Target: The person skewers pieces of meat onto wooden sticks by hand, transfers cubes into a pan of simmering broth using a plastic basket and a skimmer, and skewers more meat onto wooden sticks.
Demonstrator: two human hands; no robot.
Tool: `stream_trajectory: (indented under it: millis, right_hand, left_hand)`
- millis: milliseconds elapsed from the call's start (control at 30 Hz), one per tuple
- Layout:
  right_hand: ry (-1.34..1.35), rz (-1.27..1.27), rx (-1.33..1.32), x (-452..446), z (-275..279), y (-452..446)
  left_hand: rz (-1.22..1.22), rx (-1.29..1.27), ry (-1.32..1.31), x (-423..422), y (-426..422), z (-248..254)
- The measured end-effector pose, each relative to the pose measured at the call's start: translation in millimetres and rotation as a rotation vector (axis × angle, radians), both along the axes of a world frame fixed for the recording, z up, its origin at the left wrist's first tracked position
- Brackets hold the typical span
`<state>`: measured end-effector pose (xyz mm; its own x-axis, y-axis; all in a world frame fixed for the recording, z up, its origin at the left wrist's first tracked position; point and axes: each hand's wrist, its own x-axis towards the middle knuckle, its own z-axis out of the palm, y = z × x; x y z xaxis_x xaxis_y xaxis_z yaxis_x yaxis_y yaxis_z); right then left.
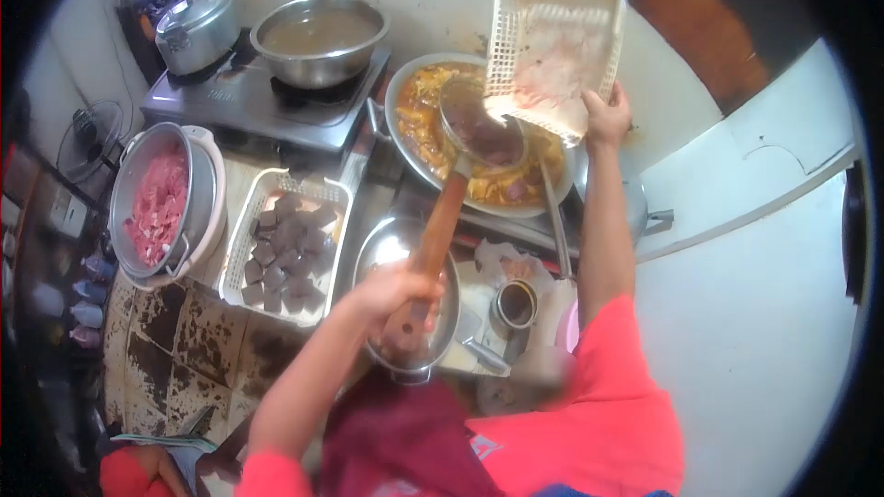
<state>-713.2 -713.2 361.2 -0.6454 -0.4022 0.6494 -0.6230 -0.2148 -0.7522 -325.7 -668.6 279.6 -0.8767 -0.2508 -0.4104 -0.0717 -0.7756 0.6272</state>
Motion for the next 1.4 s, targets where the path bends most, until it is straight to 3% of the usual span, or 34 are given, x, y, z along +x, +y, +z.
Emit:
stream_trajectory:
  millis: [33,200,300,433,500,533,600,633,700,767,800,867,900,933,967,1033,1100,1167,1233,1300,1400]
  right_hand:
    - [-0.169,0.181,-0.087,-5,0,1]
    - [-0.563,0.186,-0.052,-24,-11,26]
    - [-0.918,0.649,-0.076,-28,-19,35]
    - [-0.947,0.805,0.001,60,-2,55]
    - [-0.956,0.772,0.030,91,-1,66]
    - [-0.973,0.813,0.039,112,2,71]
    - [-1.000,0.753,0.020,160,-5,83]
    - [-0.815,0.738,0.056,201,2,96]
    - [-0.925,0.670,0.218,237,-6,105]
    - [-0.556,0.525,0.436,283,-7,114]
    - [-0.589,0.559,0.452,311,-4,120]
    - [-0.470,0.673,0.494,346,-15,130]
    - [-0.580,0.801,0.442,362,-28,134]
    - [-0.548,0.874,0.453,377,-33,140]
    - [-0.517,0.963,0.463,389,-39,148]
    - [-0.345,0.977,0.552,406,-68,165]
    - [-0.267,0.853,0.602,417,-113,166]
    - [-0.237,0.499,0.789,421,-181,149]
    - [-0.285,0.436,0.906,411,-242,122]
    - [-0.794,0.556,0.977,408,-239,102]
    - [-1.087,0.748,0.978,398,-248,81]
  left_hand:
    - [0.007,0.001,0.007,1,0,-8]
    - [-0.023,-0.008,0.028,0,-1,-31]
    - [-0.039,-0.014,-0.064,7,2,-34]
    - [-0.007,0.096,-0.042,17,2,-42]
    - [0.053,-0.060,-0.163,25,-7,-80]
    - [0.164,-0.115,-0.164,37,-4,-64]
    - [0.302,-0.284,0.033,69,1,-59]
    - [0.405,-0.321,0.157,88,4,-51]
    - [0.556,-0.201,0.563,131,13,-38]
    - [0.788,-0.250,0.484,169,29,-25]
    - [0.892,-0.270,0.448,188,36,-26]
    - [1.002,-0.382,0.104,239,54,-49]
    - [0.992,-0.355,0.043,258,63,-51]
    - [0.960,-0.363,-0.007,289,69,-78]
    - [1.016,-0.365,0.025,288,82,-58]
    - [1.066,-0.373,-0.053,324,108,-70]
    - [1.124,-0.379,-0.151,368,135,-87]
    - [1.176,-0.369,-0.242,407,161,-102]
    - [1.210,-0.361,-0.320,441,183,-114]
    - [1.242,-0.336,-0.376,464,204,-126]
    - [1.275,-0.260,-0.455,478,215,-144]
